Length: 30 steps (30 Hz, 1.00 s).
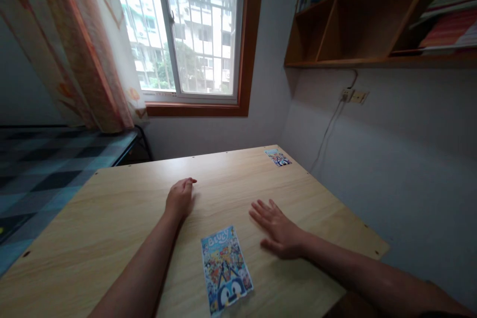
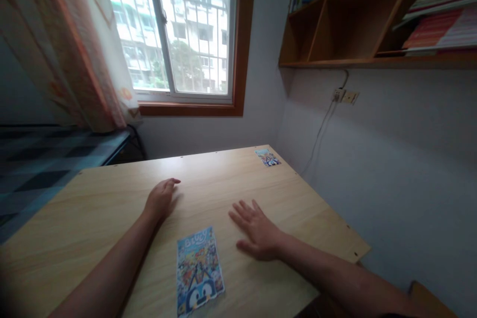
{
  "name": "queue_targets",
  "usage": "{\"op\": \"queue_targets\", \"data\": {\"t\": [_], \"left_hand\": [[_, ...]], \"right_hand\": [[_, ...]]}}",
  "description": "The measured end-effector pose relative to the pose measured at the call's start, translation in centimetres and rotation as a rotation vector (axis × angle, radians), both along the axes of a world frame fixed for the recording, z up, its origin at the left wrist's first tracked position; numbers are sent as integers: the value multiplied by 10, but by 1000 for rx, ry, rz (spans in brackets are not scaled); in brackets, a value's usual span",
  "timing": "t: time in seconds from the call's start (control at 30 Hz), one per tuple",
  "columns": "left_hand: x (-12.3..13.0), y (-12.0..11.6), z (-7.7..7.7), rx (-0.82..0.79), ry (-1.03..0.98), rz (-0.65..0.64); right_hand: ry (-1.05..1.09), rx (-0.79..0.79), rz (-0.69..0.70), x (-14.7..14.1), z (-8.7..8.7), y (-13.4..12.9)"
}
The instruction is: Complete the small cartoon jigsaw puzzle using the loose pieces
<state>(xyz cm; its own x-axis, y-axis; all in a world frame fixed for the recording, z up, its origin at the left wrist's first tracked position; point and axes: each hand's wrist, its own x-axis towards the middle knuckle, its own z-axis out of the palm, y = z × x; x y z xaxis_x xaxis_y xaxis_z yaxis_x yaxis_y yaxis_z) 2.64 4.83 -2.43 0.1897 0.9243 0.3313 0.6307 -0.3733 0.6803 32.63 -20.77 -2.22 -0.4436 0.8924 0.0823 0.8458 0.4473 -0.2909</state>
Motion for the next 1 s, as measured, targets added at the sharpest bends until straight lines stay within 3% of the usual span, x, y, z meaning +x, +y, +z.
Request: {"op": "queue_targets", "data": {"t": [0.13, 0.2, 0.33, 0.43, 0.57, 0.73, 0.87, 1.0], "left_hand": [[1, -2, 1, 2, 4, 13], [0, -2, 1, -7, 9, 9], [0, 0, 1, -16, 10, 3], [-1, 1, 1, -22, 10, 7], [-1, 0, 1, -15, 6, 9], [-2, 2, 0, -16, -7, -3], [-2, 3, -1, -35, -16, -11], [-2, 4, -3, -37, -33, -9]], "right_hand": [[65, -77, 279, -40, 22, -38], [89, -100, 315, -48, 29, -45], [108, -88, 244, -52, 27, -42], [128, -19, 93, -39, 15, -33], [91, 91, -284, 18, -1, -11], [-35, 199, -722, 134, -18, 18], [-70, 130, -862, 198, -32, 36], [-124, -4, -877, 220, -43, 52]]}}
